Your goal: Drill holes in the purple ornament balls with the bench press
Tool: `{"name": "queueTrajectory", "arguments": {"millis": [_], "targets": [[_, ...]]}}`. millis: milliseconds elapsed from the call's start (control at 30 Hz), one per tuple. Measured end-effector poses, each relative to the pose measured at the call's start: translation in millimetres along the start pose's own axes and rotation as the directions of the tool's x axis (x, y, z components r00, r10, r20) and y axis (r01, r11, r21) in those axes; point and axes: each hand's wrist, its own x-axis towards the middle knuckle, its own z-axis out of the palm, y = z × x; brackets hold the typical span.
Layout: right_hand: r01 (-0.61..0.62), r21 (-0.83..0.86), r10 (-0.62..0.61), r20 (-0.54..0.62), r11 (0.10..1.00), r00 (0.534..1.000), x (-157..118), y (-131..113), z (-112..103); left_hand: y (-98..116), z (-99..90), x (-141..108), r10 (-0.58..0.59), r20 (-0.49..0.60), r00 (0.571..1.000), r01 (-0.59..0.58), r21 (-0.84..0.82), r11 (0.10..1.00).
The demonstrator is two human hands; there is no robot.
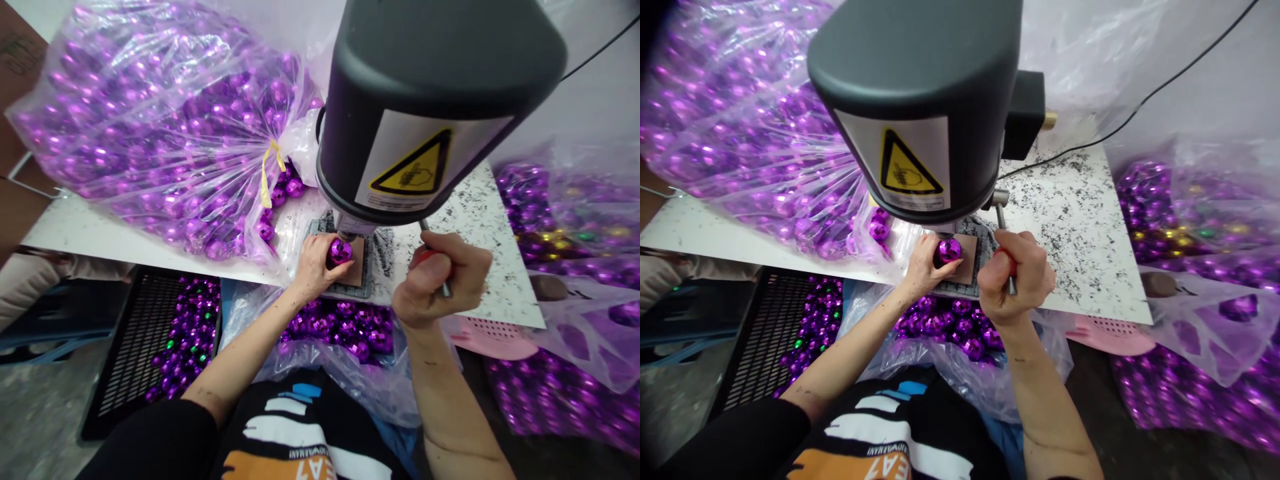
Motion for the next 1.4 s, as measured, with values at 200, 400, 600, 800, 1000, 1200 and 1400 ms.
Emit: {"name": "queueTrajectory", "arguments": {"millis": [200, 400, 600, 800, 1000, 1200, 1400], "targets": [[-0.037, 0.084, 0.040, -0.034, 0.996, 0.999, -8, 4, 5, 0, -0.8, -1, -0.006, 0.009, 1.000, 0.006, -0.007, 1.000], [-0.028, 0.057, 0.029, -0.026, 0.998, 0.999, -13, 9, 3, 3, -2.9, 0, -0.025, 0.006, 1.000, 0.025, -0.025, 0.999], [0.062, 0.096, -0.070, 0.079, 0.993, 0.994, -29, 28, 5, 3, -3.5, 1, -0.012, 0.001, 1.000, 0.012, -0.021, 1.000], [0.032, 0.083, -0.040, 0.089, 0.996, 0.995, -3, 8, -6, 2, -2.7, 0, -0.009, -0.004, 1.000, 0.009, -0.020, 1.000], [-0.193, 0.046, 0.190, 0.065, 0.980, 0.980, 84, -14, 12, -1, 1.0, 0, -0.008, -0.008, 1.000, 0.007, -0.051, 0.999], [-0.307, 0.020, 0.299, 0.162, 0.952, 0.940, 107, -12, 22, 6, -21.8, -20, 0.040, 0.008, 0.999, -0.038, -0.176, 0.984], [-0.354, 0.128, 0.331, 0.170, 0.926, 0.928, 103, -14, 20, 26, -71.1, -77, 0.019, 0.336, 0.942, 0.023, -0.120, 0.992]]}}
